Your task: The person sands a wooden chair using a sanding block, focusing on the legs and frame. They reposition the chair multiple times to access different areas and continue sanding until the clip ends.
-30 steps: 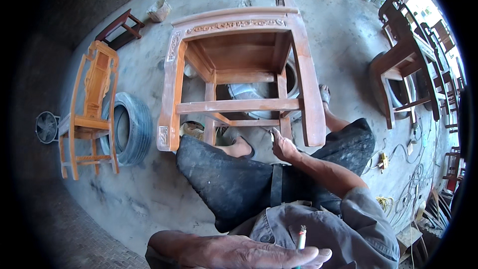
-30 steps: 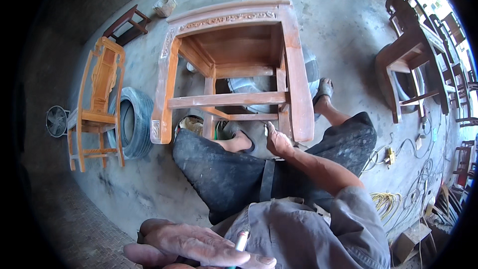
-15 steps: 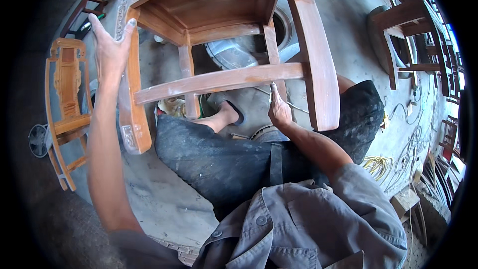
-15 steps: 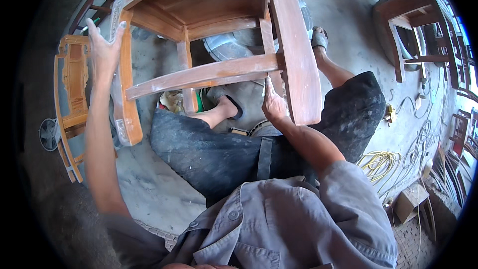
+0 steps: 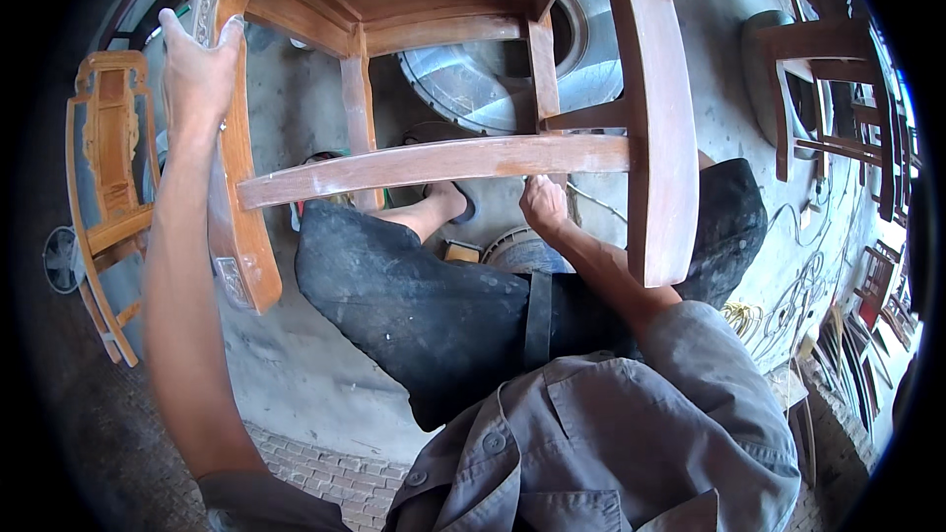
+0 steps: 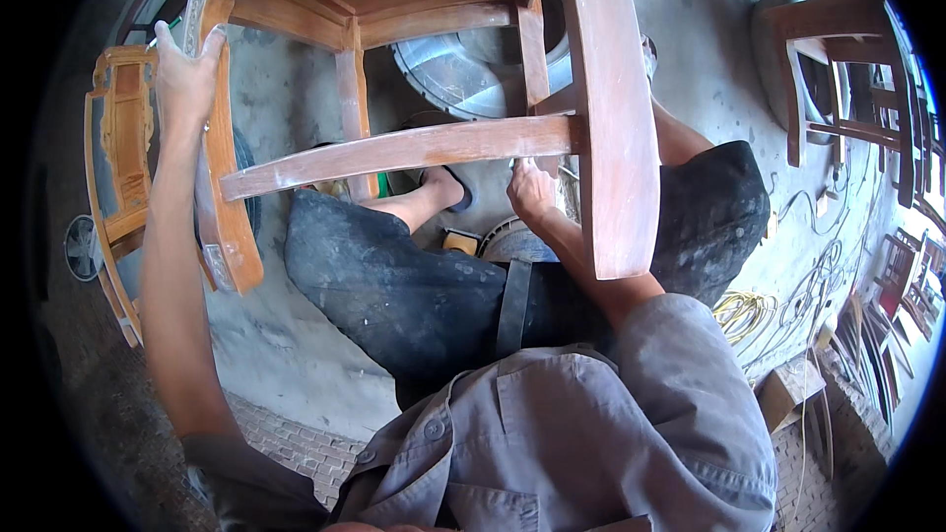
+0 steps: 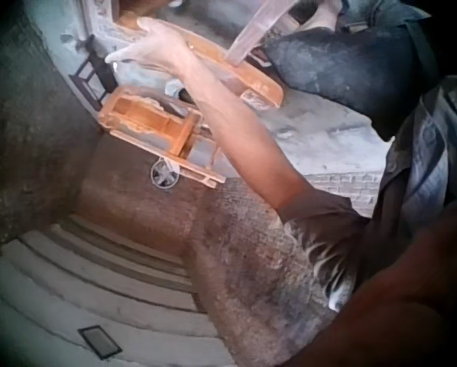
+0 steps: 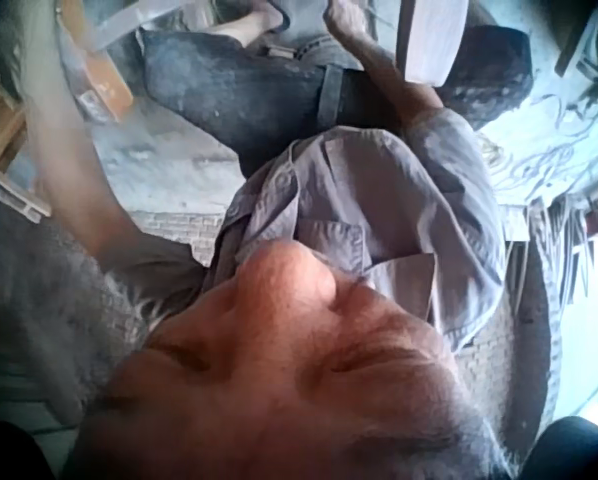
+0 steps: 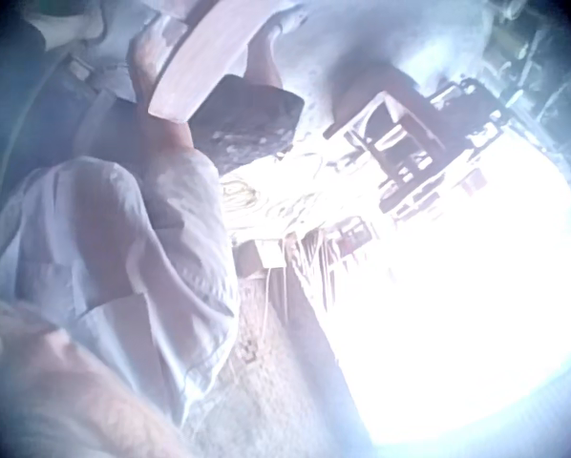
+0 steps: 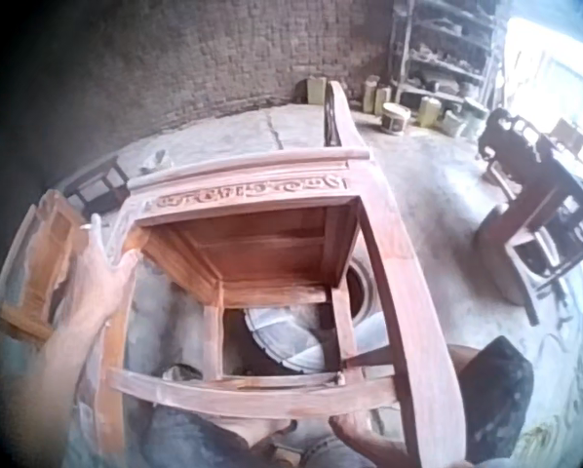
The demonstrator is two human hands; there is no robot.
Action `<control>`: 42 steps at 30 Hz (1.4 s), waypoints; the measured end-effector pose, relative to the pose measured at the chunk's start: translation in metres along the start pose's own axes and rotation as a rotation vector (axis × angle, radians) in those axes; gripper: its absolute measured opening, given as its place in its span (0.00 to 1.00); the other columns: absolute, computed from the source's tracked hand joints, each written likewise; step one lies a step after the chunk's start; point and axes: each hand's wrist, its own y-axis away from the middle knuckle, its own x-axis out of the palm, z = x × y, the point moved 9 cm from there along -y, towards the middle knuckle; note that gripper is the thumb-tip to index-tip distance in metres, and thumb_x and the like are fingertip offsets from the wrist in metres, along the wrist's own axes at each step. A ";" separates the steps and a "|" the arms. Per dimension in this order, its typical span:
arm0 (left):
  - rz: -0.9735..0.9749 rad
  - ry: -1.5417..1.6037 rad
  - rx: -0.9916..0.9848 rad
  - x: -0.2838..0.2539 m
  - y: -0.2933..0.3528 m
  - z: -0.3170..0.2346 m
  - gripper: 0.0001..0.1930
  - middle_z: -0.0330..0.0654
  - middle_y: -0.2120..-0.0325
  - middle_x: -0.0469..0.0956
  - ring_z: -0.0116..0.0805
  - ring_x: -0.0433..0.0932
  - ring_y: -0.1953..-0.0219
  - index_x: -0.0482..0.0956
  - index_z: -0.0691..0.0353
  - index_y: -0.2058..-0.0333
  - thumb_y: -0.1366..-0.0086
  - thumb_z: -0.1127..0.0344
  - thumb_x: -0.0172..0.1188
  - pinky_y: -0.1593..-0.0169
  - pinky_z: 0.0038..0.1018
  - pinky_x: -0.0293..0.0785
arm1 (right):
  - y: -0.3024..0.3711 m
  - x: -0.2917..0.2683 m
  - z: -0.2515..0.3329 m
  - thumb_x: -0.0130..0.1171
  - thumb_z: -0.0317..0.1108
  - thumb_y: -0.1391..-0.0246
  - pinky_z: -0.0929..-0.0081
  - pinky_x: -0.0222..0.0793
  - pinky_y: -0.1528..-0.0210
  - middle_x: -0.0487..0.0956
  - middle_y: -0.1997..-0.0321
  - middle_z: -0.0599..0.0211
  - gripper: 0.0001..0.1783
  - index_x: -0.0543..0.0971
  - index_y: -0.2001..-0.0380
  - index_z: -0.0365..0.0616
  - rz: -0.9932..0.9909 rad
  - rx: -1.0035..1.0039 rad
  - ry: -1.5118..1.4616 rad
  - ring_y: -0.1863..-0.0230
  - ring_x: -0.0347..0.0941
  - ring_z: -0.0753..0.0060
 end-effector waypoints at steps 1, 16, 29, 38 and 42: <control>-0.034 0.034 0.032 -0.002 -0.003 -0.001 0.50 0.70 0.39 0.64 0.59 0.66 0.36 0.50 0.77 0.33 0.39 0.44 0.63 0.33 0.39 0.60 | -0.003 -0.001 0.002 0.41 0.35 0.38 0.41 0.72 0.60 0.80 0.64 0.41 0.15 0.71 0.54 0.39 0.001 0.010 -0.015 0.65 0.78 0.34; -0.017 -0.019 0.020 0.006 -0.005 0.012 0.51 0.67 0.39 0.65 0.58 0.66 0.36 0.53 0.74 0.33 0.41 0.40 0.62 0.34 0.38 0.60 | 0.000 0.000 -0.004 0.41 0.34 0.39 0.39 0.71 0.60 0.78 0.63 0.34 0.17 0.71 0.53 0.36 0.017 0.025 -0.095 0.65 0.76 0.29; -0.059 0.048 0.054 0.004 -0.004 0.005 0.51 0.66 0.39 0.65 0.58 0.67 0.36 0.54 0.73 0.33 0.42 0.39 0.62 0.34 0.39 0.60 | 0.015 -0.036 0.022 0.40 0.29 0.39 0.44 0.71 0.64 0.77 0.66 0.32 0.22 0.68 0.44 0.33 -0.278 -0.292 -0.159 0.65 0.76 0.33; -0.089 0.067 0.122 0.002 -0.005 -0.009 0.49 0.71 0.42 0.67 0.62 0.69 0.39 0.50 0.74 0.33 0.40 0.46 0.62 0.34 0.39 0.62 | -0.019 0.052 0.076 0.43 0.40 0.37 0.48 0.74 0.61 0.82 0.69 0.45 0.19 0.81 0.71 0.42 0.306 -0.147 0.148 0.66 0.79 0.40; -0.087 0.072 0.068 0.010 -0.006 0.013 0.52 0.70 0.37 0.61 0.57 0.63 0.34 0.50 0.77 0.33 0.41 0.43 0.63 0.32 0.38 0.57 | -0.034 0.017 0.045 0.48 0.28 0.43 0.52 0.72 0.50 0.81 0.55 0.46 0.16 0.80 0.55 0.40 0.252 -0.396 0.238 0.52 0.77 0.44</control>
